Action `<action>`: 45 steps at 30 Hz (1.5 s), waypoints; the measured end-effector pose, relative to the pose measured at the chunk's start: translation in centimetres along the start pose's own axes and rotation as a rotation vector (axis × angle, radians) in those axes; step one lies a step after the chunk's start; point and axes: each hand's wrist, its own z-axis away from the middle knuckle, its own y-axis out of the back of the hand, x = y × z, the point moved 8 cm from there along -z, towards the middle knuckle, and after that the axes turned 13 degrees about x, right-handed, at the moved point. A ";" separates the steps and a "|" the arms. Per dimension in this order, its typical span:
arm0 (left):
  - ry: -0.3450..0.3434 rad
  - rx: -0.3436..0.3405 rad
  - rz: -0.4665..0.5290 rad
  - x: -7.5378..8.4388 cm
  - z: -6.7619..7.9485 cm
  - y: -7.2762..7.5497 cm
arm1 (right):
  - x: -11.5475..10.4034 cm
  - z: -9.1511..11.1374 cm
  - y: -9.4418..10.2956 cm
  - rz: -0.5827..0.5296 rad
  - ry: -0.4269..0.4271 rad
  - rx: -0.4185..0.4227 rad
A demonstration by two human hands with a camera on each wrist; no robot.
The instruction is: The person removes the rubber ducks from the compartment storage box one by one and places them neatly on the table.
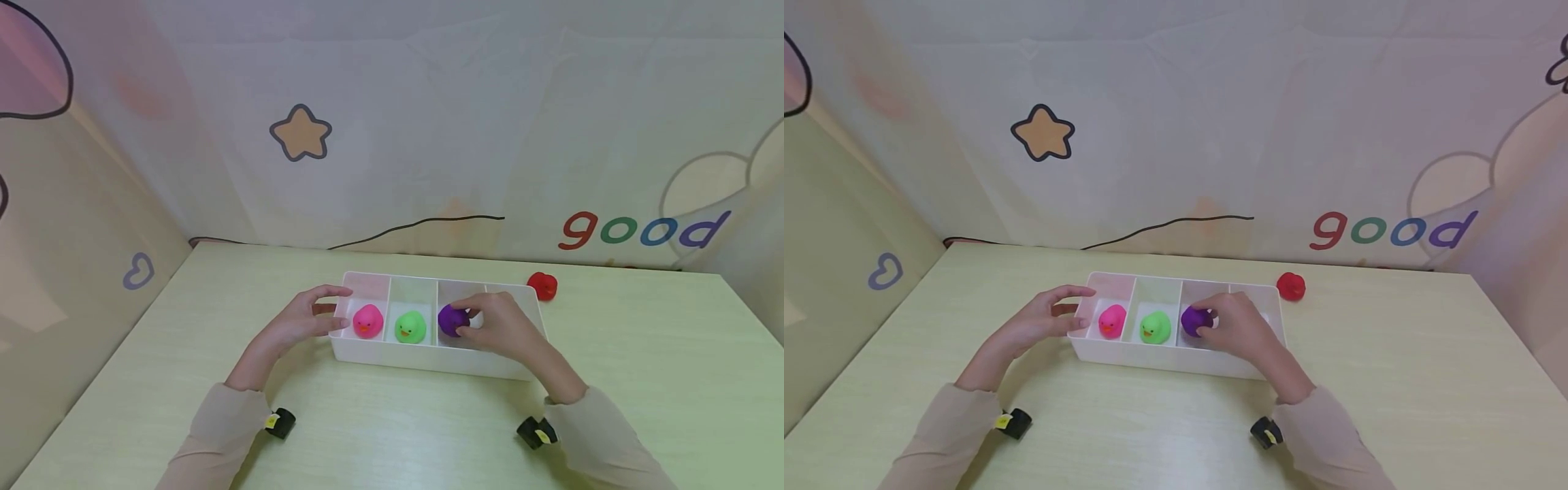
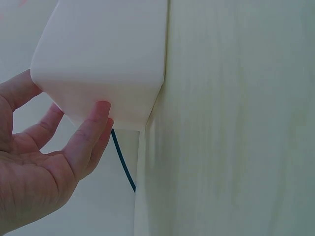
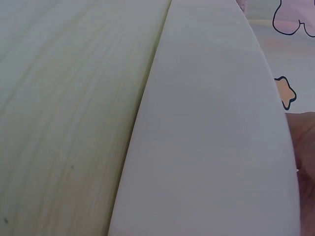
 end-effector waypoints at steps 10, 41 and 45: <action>-0.005 -0.019 0.036 0.2 0.1 0.0 | 0.0 0.7 2.0 -0.049 0.026 0.099; 0.014 -0.008 0.034 0.0 0.2 -0.1 | 3.0 1.7 7.9 -0.165 -0.147 0.284; 0.017 -0.009 0.034 0.1 0.2 -0.1 | 3.9 1.9 8.5 -0.174 -0.201 0.284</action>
